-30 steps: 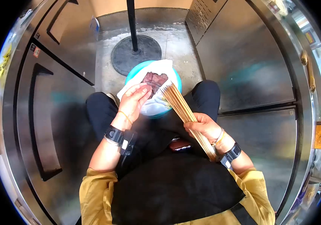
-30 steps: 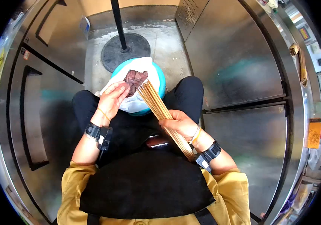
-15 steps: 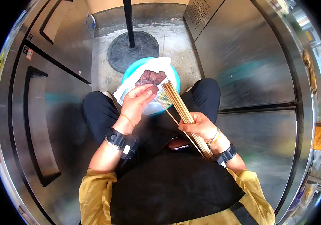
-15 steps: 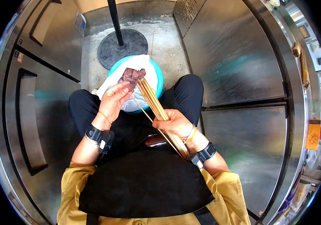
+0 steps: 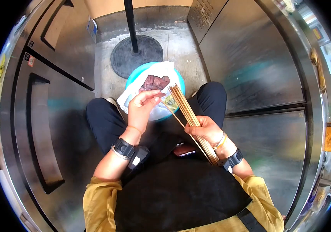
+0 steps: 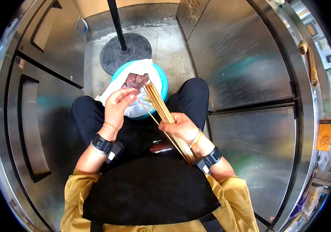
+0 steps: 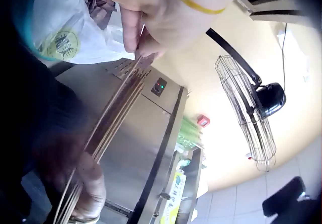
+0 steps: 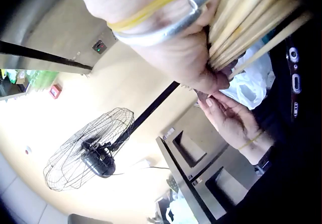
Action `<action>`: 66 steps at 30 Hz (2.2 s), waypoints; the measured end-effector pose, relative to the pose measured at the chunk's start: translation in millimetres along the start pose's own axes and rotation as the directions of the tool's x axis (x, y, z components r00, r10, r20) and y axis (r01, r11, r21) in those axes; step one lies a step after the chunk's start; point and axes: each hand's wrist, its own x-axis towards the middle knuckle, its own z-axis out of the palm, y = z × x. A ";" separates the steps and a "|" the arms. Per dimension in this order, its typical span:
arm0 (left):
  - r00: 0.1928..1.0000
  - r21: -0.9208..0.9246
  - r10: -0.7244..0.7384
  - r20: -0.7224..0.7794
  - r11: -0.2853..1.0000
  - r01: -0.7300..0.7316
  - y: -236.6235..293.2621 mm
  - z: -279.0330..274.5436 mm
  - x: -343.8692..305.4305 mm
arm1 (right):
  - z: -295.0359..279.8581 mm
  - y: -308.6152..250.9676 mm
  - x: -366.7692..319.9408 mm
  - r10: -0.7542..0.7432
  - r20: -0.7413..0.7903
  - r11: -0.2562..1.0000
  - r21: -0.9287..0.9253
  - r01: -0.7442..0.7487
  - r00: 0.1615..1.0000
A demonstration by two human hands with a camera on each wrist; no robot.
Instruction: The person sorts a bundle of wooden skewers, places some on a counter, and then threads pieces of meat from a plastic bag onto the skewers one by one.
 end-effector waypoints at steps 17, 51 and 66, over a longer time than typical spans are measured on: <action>0.993 0.019 -0.121 -0.004 0.993 0.121 -28.9 13.1 -2.8 | -7.4 7.5 14.2 0.004 -0.026 0.999 -0.042 -0.005 1.000; 0.988 -0.046 -0.122 0.090 0.991 0.127 -38.9 1.3 -1.5 | -16.4 19.6 24.7 0.022 0.025 1.000 -0.005 -0.022 0.999; 0.982 0.025 -0.188 0.007 0.982 0.188 -41.1 8.0 2.3 | -14.6 12.6 20.6 -0.027 0.039 0.995 -0.091 0.030 0.999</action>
